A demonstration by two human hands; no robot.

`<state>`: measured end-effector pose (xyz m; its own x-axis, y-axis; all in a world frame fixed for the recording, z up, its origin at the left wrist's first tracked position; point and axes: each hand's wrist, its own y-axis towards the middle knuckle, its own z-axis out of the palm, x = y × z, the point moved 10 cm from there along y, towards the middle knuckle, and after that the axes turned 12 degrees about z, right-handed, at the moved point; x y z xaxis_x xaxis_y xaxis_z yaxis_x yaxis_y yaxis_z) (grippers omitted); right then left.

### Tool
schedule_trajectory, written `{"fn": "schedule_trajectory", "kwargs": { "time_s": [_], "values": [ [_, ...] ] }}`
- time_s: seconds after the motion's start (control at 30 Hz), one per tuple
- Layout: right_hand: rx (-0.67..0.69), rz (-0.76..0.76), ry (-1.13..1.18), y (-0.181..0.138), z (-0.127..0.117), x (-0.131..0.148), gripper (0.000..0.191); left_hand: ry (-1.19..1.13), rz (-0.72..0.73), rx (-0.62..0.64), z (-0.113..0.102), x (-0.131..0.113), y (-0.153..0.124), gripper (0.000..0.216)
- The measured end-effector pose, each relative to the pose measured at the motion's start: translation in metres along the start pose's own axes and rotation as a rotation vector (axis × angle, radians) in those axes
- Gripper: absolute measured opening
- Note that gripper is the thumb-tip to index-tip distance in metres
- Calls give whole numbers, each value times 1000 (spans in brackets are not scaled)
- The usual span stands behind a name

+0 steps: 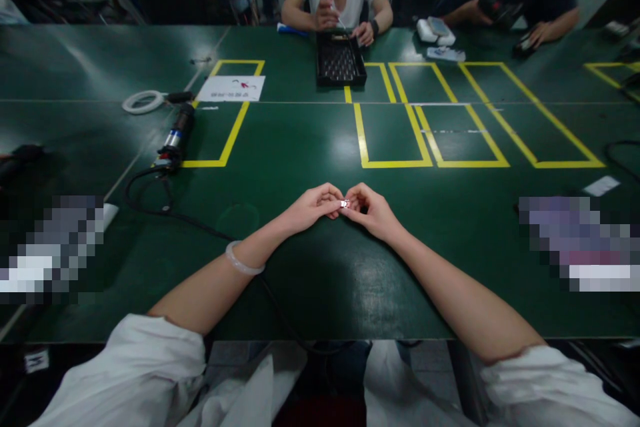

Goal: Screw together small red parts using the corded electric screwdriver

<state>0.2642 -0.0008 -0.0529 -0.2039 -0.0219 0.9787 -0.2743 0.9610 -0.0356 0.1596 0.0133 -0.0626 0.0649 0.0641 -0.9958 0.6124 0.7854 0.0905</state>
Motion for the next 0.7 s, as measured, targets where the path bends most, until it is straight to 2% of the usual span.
{"fn": "schedule_trajectory", "kwargs": {
  "time_s": [0.57,0.7],
  "values": [
    [14,11,40,1,-1,-3,34,-26,-10,-7,-2,1,1,37],
    [14,2,21,0,-1,-1,26,-24,-17,-5,-2,3,1,37]
  ]
}}
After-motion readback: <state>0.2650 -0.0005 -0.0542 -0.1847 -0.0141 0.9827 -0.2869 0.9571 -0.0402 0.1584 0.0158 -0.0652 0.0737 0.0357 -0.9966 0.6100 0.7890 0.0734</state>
